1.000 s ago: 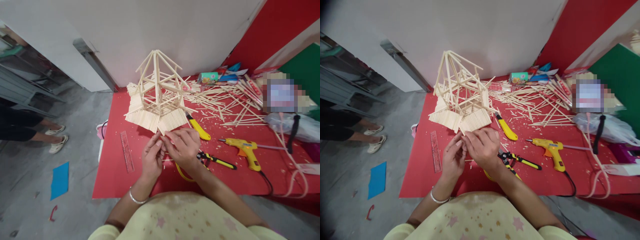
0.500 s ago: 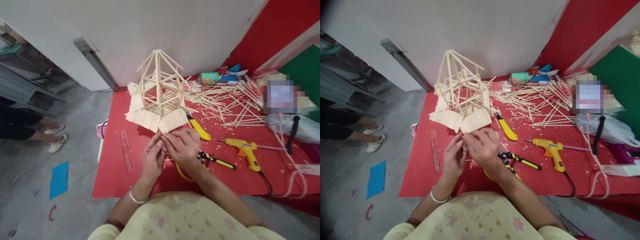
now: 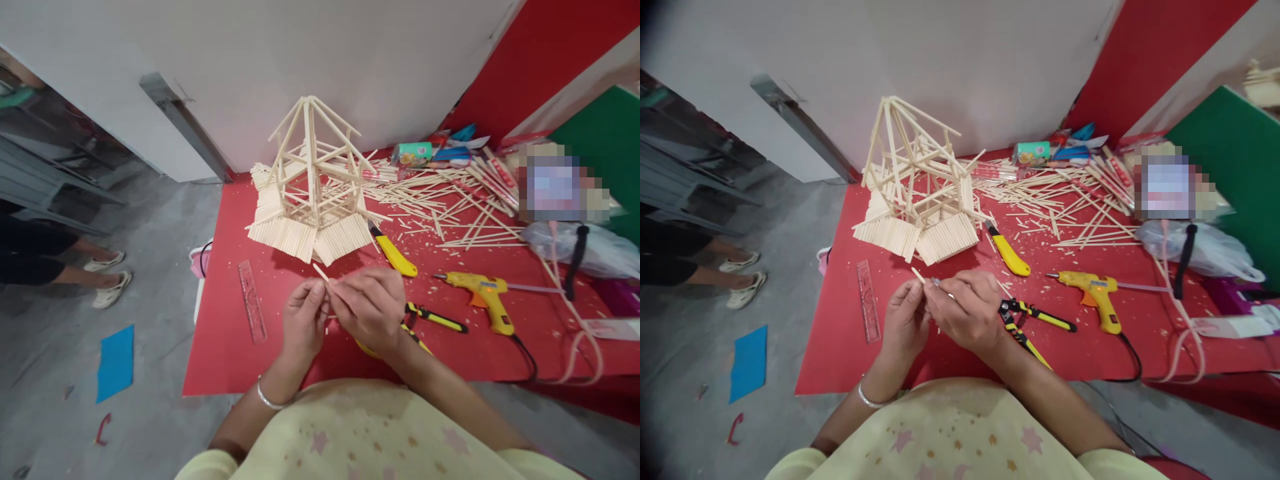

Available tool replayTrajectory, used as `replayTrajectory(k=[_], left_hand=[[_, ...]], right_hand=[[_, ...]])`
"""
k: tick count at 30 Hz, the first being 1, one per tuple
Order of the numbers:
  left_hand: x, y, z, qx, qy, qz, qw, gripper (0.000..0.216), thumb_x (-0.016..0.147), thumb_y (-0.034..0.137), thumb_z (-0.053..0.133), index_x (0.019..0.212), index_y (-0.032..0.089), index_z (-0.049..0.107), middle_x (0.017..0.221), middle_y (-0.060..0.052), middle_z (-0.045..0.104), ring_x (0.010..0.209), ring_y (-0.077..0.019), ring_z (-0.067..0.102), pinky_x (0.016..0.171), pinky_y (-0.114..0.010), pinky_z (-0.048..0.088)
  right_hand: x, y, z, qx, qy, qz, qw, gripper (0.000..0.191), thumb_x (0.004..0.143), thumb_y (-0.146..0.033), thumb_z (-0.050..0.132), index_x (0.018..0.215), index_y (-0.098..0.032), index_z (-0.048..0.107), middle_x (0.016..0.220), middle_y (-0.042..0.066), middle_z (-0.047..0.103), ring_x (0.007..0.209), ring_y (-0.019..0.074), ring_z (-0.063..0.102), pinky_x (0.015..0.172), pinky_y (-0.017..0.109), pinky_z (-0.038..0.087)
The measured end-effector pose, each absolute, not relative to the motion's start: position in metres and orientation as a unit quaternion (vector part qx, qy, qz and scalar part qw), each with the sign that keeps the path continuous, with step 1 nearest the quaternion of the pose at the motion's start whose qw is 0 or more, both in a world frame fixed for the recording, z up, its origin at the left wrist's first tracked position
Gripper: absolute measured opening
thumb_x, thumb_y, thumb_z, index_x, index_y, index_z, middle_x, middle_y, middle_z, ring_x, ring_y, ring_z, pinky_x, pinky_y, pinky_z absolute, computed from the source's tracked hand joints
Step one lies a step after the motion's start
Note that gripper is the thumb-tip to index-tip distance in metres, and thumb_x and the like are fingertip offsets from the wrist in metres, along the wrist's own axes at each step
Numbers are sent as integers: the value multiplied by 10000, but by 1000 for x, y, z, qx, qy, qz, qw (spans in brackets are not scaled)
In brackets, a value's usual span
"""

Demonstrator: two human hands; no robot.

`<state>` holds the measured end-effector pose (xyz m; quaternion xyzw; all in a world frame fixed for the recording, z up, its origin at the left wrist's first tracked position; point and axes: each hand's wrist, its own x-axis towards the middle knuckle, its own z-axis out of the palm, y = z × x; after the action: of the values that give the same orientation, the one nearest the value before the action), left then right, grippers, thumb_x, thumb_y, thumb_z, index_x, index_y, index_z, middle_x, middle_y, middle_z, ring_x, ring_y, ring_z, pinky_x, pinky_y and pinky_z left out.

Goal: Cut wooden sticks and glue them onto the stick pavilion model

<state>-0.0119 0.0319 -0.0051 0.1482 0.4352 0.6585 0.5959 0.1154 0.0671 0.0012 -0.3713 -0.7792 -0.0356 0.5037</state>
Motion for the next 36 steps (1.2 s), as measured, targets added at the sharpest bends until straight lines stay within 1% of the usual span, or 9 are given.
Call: replayTrajectory(k=[4, 8, 13, 18, 22, 26, 28, 33, 36], left_hand=[[-7, 30, -10, 134, 425, 612, 653, 262, 720, 339, 870, 799, 161, 695, 608, 41, 591, 506, -36, 510, 470, -121, 402], [1, 31, -12, 137, 424, 577, 685, 290, 704, 330, 878, 826, 161, 677, 727, 13, 690, 474, -26, 529, 437, -122, 396], [9, 29, -26, 202, 431, 568, 672, 303, 751, 360, 840, 865, 162, 640, 757, -14, 717, 500, -73, 592, 388, -146, 393], [19, 27, -33, 232, 419, 544, 689, 295, 796, 337, 805, 959, 155, 639, 765, -26, 717, 536, -93, 618, 414, -165, 436], [16, 25, -23, 223, 428, 553, 679, 304, 765, 361, 828, 890, 154, 642, 743, -17, 702, 506, -79, 595, 396, -154, 412], [2, 21, -27, 208, 453, 583, 641, 304, 755, 364, 837, 872, 162, 642, 683, 8, 669, 434, -47, 498, 373, -145, 358], [-4, 20, -34, 208, 461, 589, 630, 278, 780, 361, 819, 879, 166, 647, 643, 22, 641, 416, -38, 457, 376, -145, 345], [-13, 17, -47, 205, 475, 592, 617, 285, 781, 373, 815, 903, 154, 680, 656, 19, 625, 435, -40, 463, 384, -154, 362], [-21, 15, -47, 195, 485, 596, 610, 328, 742, 381, 841, 914, 144, 692, 669, 15, 629, 438, -43, 475, 372, -154, 355]], right_hand=[[130, 53, -10, -378, -801, -29, 463, 265, 824, -207, 759, 1069, -286, 696, 879, -26, 747, 883, 150, 635, 897, 327, 468], [160, 35, -30, -402, -828, 34, 389, 305, 865, -233, 712, 1163, -297, 691, 984, 1, 745, 944, 165, 634, 941, 352, 457], [211, 34, -41, -521, -805, 79, 272, 230, 941, -324, 608, 1126, -247, 722, 1087, 71, 725, 978, 213, 636, 921, 371, 467], [223, 79, -25, -621, -772, 10, 137, 426, 985, -371, 460, 1294, -144, 646, 1094, 154, 692, 1010, 286, 603, 869, 392, 455], [207, 104, -6, -607, -792, -2, 73, 418, 994, -356, 416, 1267, -152, 659, 1090, 146, 690, 987, 275, 597, 807, 356, 412], [189, 79, -1, -532, -842, 94, 5, 369, 991, -424, 439, 1131, -218, 711, 1021, 96, 702, 912, 217, 604, 712, 299, 367], [181, 51, -7, -493, -860, 131, -33, 344, 990, -437, 461, 1155, -249, 697, 1039, 79, 697, 903, 204, 609, 695, 288, 363], [166, -2, -28, -541, -836, 59, -70, 428, 1007, -225, 403, 1416, -256, 523, 1310, 133, 600, 1039, 228, 611, 734, 289, 414], [164, -4, -37, -555, -826, 27, -97, 496, 983, -144, 398, 1466, -223, 476, 1182, 151, 640, 979, 232, 630, 732, 296, 433]])
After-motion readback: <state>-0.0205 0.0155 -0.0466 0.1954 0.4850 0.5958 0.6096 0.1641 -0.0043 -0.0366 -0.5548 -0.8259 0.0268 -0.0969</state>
